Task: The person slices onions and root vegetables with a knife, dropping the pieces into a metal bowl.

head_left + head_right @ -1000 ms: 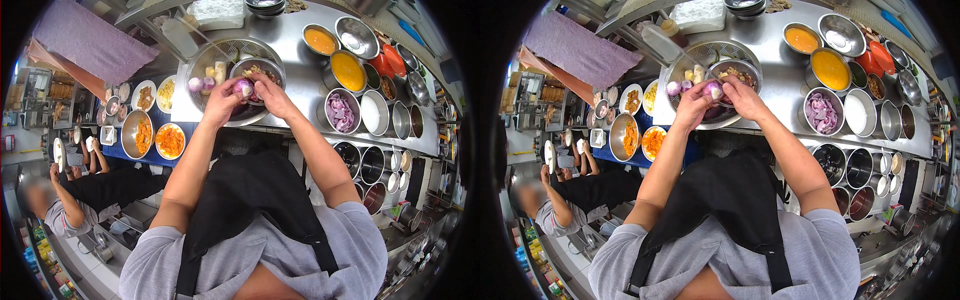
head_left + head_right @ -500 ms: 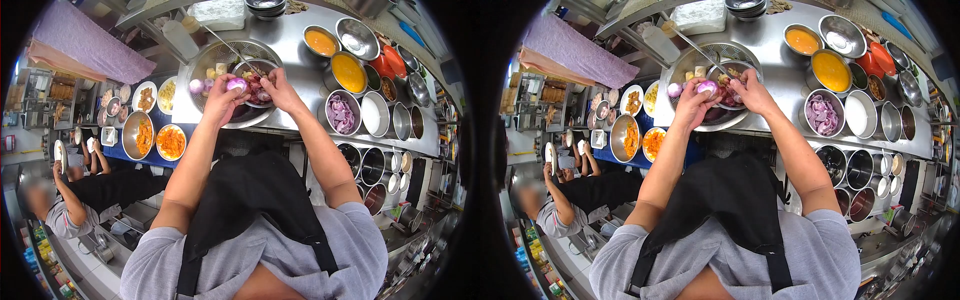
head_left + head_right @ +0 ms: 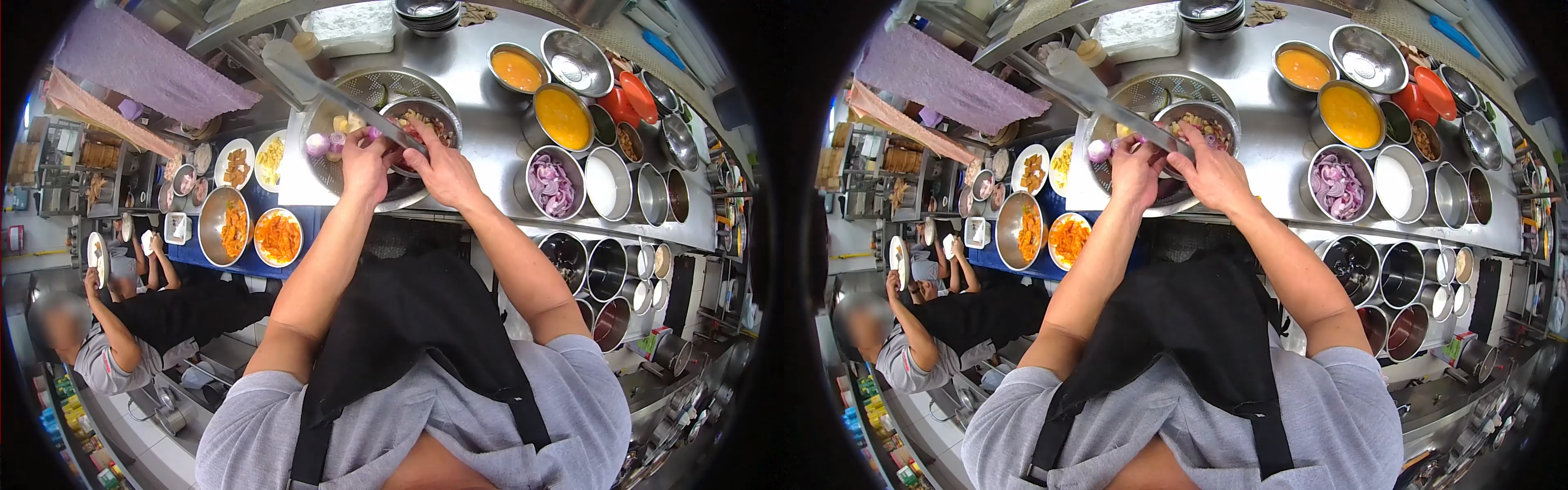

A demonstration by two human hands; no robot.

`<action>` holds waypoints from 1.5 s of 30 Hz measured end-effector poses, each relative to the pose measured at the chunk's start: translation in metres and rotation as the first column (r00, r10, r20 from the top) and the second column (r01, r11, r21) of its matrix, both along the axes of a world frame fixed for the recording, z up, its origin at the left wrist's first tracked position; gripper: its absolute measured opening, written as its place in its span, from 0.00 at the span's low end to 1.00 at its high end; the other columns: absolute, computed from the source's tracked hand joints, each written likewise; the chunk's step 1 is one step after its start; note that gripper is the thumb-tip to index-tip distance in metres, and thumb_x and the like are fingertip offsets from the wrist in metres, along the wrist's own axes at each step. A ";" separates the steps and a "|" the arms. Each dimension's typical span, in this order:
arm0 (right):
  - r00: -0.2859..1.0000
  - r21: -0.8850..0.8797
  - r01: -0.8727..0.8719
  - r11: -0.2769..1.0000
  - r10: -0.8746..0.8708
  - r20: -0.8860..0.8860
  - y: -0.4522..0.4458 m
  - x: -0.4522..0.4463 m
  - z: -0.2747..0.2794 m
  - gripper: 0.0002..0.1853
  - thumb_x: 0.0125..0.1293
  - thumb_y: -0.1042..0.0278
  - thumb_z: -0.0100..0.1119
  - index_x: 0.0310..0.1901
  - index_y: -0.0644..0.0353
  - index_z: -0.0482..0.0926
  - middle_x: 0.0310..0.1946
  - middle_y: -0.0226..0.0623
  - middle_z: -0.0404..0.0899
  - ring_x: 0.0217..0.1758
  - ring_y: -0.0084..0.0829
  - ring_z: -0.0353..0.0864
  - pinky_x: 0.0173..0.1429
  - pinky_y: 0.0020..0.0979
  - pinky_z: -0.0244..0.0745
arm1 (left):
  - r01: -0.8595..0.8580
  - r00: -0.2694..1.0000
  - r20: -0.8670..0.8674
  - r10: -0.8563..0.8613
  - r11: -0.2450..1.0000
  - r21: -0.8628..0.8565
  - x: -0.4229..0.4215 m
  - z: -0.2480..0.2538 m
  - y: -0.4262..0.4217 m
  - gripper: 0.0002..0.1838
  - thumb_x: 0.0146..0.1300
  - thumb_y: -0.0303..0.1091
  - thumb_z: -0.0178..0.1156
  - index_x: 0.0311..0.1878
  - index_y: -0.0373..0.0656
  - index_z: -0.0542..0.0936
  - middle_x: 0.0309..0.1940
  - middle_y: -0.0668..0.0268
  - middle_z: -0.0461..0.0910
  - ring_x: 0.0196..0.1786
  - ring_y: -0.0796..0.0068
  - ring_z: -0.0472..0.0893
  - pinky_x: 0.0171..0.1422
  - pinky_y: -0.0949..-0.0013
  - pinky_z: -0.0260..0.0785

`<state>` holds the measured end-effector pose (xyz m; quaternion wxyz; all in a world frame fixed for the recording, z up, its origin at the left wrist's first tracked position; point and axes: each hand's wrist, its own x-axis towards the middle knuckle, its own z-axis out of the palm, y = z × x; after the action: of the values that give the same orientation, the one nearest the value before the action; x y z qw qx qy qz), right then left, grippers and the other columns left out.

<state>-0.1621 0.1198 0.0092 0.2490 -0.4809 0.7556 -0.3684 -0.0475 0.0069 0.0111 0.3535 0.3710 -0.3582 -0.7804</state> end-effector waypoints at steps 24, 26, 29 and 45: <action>0.993 -0.216 -0.082 0.973 0.063 -0.095 0.009 0.005 -0.004 0.31 0.76 0.44 0.50 0.76 0.43 0.63 0.59 0.51 0.80 0.61 0.56 0.79 0.61 0.51 0.75 | 0.116 0.993 0.044 -0.110 0.974 -0.196 0.014 0.006 0.011 0.14 0.71 0.24 0.60 0.57 0.32 0.80 0.47 0.60 0.85 0.46 0.70 0.86 0.48 0.68 0.83; 0.993 -0.186 -0.066 0.980 0.046 -0.112 0.008 0.006 -0.003 0.29 0.76 0.45 0.50 0.74 0.44 0.67 0.61 0.49 0.80 0.63 0.55 0.78 0.64 0.48 0.74 | 0.121 0.991 0.073 -0.108 0.971 -0.205 0.015 0.007 0.011 0.14 0.71 0.24 0.60 0.57 0.32 0.80 0.47 0.60 0.85 0.46 0.70 0.86 0.48 0.68 0.83; 0.994 -0.235 -0.088 0.968 0.099 0.036 0.002 -0.004 -0.018 0.28 0.77 0.45 0.49 0.72 0.48 0.70 0.62 0.50 0.79 0.66 0.53 0.77 0.68 0.44 0.72 | 0.171 0.978 0.159 -0.137 0.959 -0.224 0.021 0.006 0.002 0.15 0.71 0.24 0.60 0.58 0.31 0.79 0.47 0.60 0.85 0.46 0.71 0.86 0.49 0.69 0.83; 0.993 -0.115 -0.116 0.987 0.112 -0.040 0.006 0.006 -0.001 0.39 0.73 0.43 0.54 0.80 0.43 0.52 0.51 0.53 0.84 0.52 0.57 0.83 0.58 0.49 0.76 | 0.217 0.950 0.296 -0.101 0.894 -0.392 0.022 0.001 -0.002 0.16 0.66 0.24 0.64 0.56 0.33 0.79 0.45 0.60 0.85 0.44 0.71 0.85 0.50 0.68 0.79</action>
<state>-0.1562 0.1258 0.0084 0.2284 -0.5431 0.7080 -0.3893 -0.0252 0.0045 0.0121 0.3077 0.3572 -0.5914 -0.6542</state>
